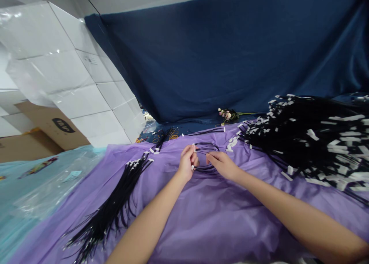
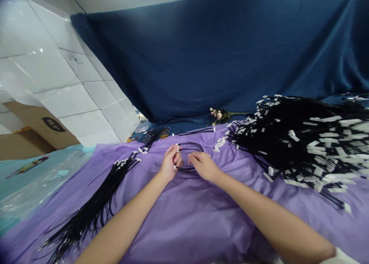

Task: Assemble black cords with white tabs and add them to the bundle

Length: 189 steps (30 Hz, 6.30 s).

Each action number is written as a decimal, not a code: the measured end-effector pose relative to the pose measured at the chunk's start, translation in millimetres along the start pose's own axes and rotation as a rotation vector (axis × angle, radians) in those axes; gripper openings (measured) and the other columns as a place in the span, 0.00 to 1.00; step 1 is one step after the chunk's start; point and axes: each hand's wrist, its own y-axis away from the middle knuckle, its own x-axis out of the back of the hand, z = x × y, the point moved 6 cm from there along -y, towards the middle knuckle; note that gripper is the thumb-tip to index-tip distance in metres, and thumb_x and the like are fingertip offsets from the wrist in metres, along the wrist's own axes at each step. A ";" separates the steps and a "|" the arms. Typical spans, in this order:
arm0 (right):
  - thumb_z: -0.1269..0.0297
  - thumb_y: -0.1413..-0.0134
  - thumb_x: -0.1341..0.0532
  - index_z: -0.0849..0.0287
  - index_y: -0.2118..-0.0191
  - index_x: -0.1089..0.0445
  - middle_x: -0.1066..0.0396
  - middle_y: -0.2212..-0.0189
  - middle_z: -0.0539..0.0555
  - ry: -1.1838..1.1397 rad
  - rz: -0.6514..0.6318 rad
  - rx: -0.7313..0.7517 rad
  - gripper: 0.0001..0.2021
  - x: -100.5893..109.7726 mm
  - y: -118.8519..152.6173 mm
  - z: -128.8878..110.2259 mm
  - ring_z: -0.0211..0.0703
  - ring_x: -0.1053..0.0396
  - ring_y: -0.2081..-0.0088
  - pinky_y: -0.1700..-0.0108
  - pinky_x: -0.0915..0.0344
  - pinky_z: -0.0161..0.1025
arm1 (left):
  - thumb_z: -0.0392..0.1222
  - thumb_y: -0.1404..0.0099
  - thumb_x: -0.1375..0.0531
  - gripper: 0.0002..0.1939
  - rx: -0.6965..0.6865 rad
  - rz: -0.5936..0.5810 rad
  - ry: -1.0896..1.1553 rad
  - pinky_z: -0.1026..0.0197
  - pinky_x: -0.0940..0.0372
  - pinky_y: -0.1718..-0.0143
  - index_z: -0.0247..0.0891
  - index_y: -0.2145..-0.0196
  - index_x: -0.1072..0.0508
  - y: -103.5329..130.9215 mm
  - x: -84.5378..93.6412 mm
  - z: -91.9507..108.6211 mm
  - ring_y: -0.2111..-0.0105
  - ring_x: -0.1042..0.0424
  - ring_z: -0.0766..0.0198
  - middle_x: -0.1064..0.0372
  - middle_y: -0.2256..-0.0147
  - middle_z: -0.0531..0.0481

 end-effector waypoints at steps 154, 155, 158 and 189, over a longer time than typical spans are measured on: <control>0.58 0.46 0.48 0.59 0.77 0.29 0.28 0.75 0.52 -0.272 0.104 -0.071 0.16 -4.7 0.5 2.0 0.44 0.32 0.67 0.58 0.39 0.37 | 0.54 0.37 0.49 0.17 -0.331 -0.118 -0.695 0.67 0.49 0.79 0.37 0.66 0.32 22.4 -16.0 4.9 0.82 0.45 0.70 0.42 0.79 0.56; 0.58 0.45 0.48 0.60 0.77 0.30 0.28 0.75 0.52 -0.261 0.107 -0.067 0.17 -3.9 0.7 1.0 0.44 0.32 0.67 0.59 0.39 0.37 | 0.54 0.37 0.49 0.17 -0.329 -0.119 -0.691 0.66 0.48 0.79 0.37 0.65 0.32 22.5 -15.9 4.7 0.82 0.44 0.70 0.42 0.79 0.56; 0.59 0.44 0.49 0.59 0.78 0.31 0.29 0.75 0.52 -0.225 0.102 -0.048 0.17 -2.2 1.3 -2.5 0.43 0.32 0.68 0.60 0.39 0.37 | 0.53 0.37 0.49 0.17 -0.319 -0.118 -0.673 0.66 0.46 0.78 0.37 0.63 0.31 22.6 -16.2 4.3 0.81 0.41 0.69 0.40 0.77 0.55; 0.60 0.46 0.49 0.60 0.76 0.30 0.31 0.77 0.51 -0.167 0.113 -0.087 0.16 -0.4 1.6 2.2 0.41 0.35 0.71 0.65 0.42 0.35 | 0.44 0.40 0.41 0.16 -0.396 0.004 -0.476 0.67 0.41 0.74 0.39 0.55 0.31 24.3 -12.6 10.1 0.73 0.37 0.70 0.35 0.66 0.49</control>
